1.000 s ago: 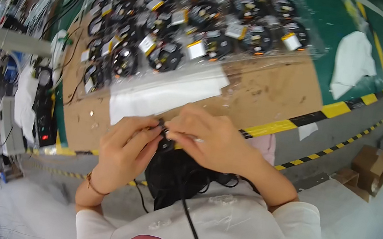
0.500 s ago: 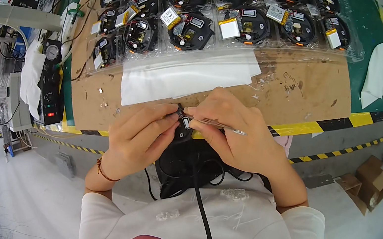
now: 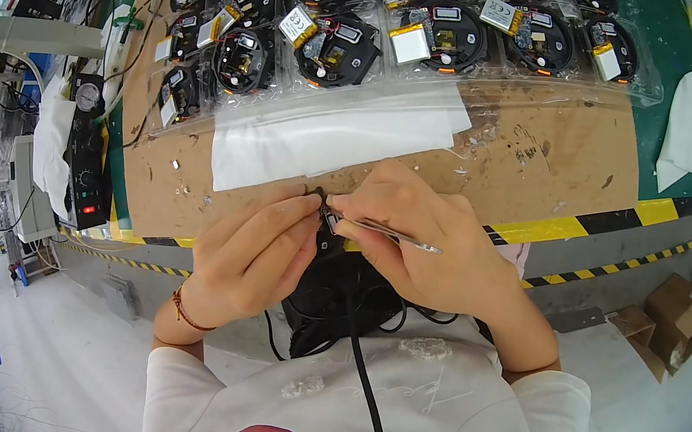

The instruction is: Assembling and inspecting electronic cooling fans on a production line.

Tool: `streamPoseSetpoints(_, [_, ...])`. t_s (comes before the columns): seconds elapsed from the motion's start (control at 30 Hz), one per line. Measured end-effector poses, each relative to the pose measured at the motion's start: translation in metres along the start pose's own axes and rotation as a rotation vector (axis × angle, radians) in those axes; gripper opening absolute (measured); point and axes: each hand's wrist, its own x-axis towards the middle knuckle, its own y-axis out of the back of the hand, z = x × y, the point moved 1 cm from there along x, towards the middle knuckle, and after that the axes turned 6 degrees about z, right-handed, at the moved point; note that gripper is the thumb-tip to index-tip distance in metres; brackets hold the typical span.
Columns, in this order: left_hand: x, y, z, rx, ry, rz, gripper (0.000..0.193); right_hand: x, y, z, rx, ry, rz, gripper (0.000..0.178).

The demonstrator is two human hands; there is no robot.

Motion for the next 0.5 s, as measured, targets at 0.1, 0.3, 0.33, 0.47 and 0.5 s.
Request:
streamPoseSetpoints(0.1, [0.0013,0.0015,0.0009,0.001,-0.003,-0.011,0.009,-0.0012,-0.0005,0.0027,0.022,0.001,0.003,0.015])
streamPoseSetpoints(0.3, [0.0031,0.0043,0.0030,-0.009,0.042,-0.039,0.018,-0.0008,0.0017,0.0034,0.010,0.043,-0.048,0.022])
streamPoseSetpoints(0.33, [0.0035,0.0041,0.0036,-0.005,0.054,-0.038,0.018,-0.0014,0.0017,0.0039,0.010,0.070,-0.036,0.023])
streamPoseSetpoints(0.47, [0.0044,0.0045,0.0056,-0.013,0.098,-0.063,0.011,-0.0039,0.0023,0.0065,0.041,0.066,-0.041,0.024])
streamPoseSetpoints(0.5, [0.0038,0.0047,0.0067,-0.012,0.098,-0.065,0.011,-0.0044,0.0026,0.0061,0.049,0.058,-0.055,0.023])
